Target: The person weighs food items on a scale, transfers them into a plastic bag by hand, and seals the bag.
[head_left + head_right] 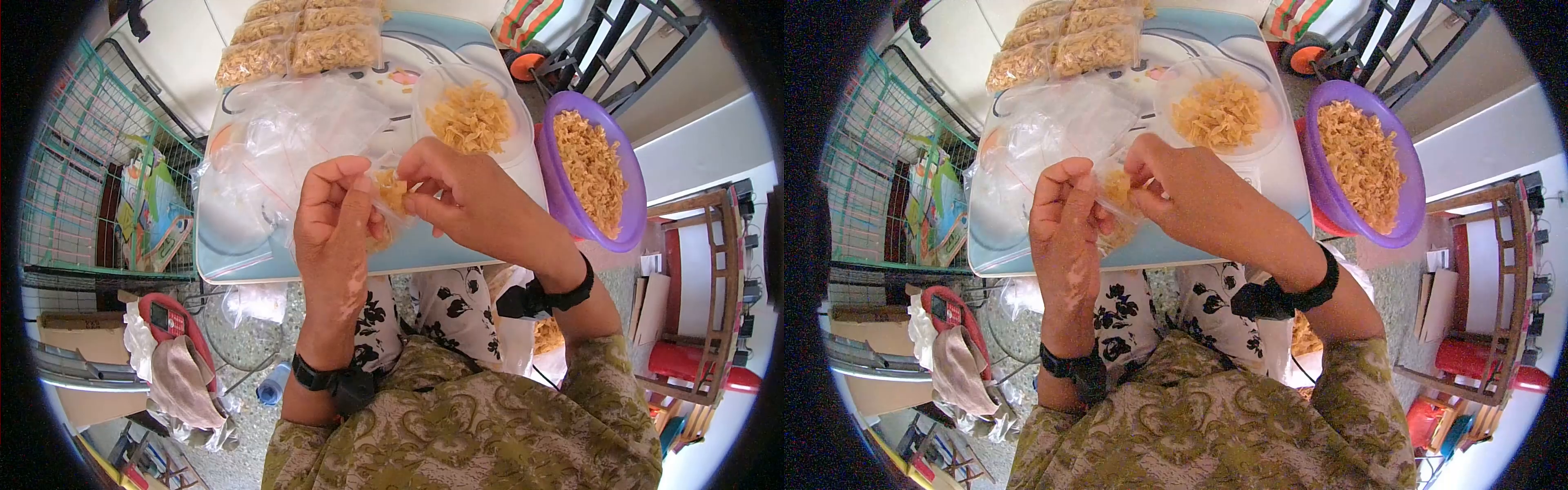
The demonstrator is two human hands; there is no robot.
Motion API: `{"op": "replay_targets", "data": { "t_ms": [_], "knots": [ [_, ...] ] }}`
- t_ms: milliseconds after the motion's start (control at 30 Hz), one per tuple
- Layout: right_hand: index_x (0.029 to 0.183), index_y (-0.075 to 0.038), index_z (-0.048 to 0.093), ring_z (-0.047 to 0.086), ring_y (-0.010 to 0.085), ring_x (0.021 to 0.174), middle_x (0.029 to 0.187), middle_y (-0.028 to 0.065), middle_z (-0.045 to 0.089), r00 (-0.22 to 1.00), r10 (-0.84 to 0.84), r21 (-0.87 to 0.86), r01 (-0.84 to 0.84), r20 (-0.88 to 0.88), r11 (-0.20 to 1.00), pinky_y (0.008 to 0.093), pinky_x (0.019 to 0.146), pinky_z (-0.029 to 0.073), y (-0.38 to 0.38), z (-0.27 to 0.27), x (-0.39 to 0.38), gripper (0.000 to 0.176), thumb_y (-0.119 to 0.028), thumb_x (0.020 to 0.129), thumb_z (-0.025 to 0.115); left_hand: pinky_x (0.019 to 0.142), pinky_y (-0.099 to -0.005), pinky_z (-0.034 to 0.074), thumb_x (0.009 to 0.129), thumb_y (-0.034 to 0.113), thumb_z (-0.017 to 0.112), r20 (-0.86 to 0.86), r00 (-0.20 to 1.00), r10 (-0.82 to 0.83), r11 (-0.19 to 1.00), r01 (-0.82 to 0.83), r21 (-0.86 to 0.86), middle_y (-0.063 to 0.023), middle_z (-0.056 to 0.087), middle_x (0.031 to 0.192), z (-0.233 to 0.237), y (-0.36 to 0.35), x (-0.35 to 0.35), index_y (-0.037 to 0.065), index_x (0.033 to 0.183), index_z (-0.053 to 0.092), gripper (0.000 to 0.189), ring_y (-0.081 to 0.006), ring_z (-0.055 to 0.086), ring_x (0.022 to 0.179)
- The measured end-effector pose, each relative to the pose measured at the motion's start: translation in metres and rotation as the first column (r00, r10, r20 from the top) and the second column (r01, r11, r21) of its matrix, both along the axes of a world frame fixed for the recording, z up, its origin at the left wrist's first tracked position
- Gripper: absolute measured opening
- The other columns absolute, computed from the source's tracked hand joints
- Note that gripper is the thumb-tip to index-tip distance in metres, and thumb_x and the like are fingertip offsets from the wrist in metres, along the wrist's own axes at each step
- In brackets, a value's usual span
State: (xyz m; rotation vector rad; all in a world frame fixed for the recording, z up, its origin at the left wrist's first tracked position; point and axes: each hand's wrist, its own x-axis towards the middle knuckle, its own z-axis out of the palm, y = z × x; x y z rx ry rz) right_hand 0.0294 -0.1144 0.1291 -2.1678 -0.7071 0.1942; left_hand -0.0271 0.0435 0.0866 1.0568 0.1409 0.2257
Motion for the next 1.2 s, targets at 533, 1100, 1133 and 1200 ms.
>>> {"op": "replay_targets", "data": {
  "t_ms": [533,1100,1133,1200],
  "knots": [
    [0.091,-0.001,0.060,0.064,0.0346,0.081,0.088,0.0166,0.065,0.977,0.051,-0.164,-0.017,0.206,0.986,0.0419,0.072,0.051,0.005,-0.012,0.000,0.010,-0.008,0.085,0.061,0.059,-0.0197,0.042,0.097,0.016,0.061,-0.010,0.999,0.032,0.999,-0.032,-0.013,0.0020,0.057,0.087,-0.001,0.001,0.002,0.007,0.111,0.059,0.018,-0.0054,0.051,0.067],
    [0.110,-0.004,0.065,0.065,0.0314,0.092,0.107,0.0141,0.067,0.862,-0.022,-0.051,0.055,0.506,0.997,0.0388,0.082,0.052,-0.043,0.008,0.024,0.026,-0.001,0.085,0.059,0.062,-0.0220,0.045,0.097,0.014,0.060,0.110,0.992,0.057,0.987,-0.040,-0.154,0.0018,0.058,0.088,0.000,0.003,0.001,0.006,0.111,0.058,0.016,-0.0061,0.054,0.071],
    [0.110,-0.003,0.065,0.066,0.0311,0.088,0.105,0.0151,0.068,0.851,-0.158,-0.067,0.220,0.500,0.973,0.0395,0.080,0.053,-0.051,0.014,0.029,0.024,-0.004,0.087,0.060,0.062,-0.0220,0.045,0.097,0.014,0.060,0.111,0.992,0.055,0.987,-0.037,-0.156,0.0018,0.058,0.088,-0.001,0.002,0.002,0.006,0.111,0.058,0.016,-0.0061,0.054,0.071],
    [0.111,-0.002,0.064,0.066,0.0312,0.087,0.104,0.0171,0.068,0.833,-0.192,-0.160,0.316,0.520,0.935,0.0400,0.078,0.053,-0.070,0.010,0.046,0.024,-0.009,0.088,0.061,0.063,-0.0232,0.047,0.097,0.013,0.060,0.059,0.995,0.081,0.989,-0.073,-0.126,0.0012,0.057,0.087,-0.005,0.000,0.004,0.005,0.112,0.058,0.018,-0.0069,0.054,0.071]
  ]
}}
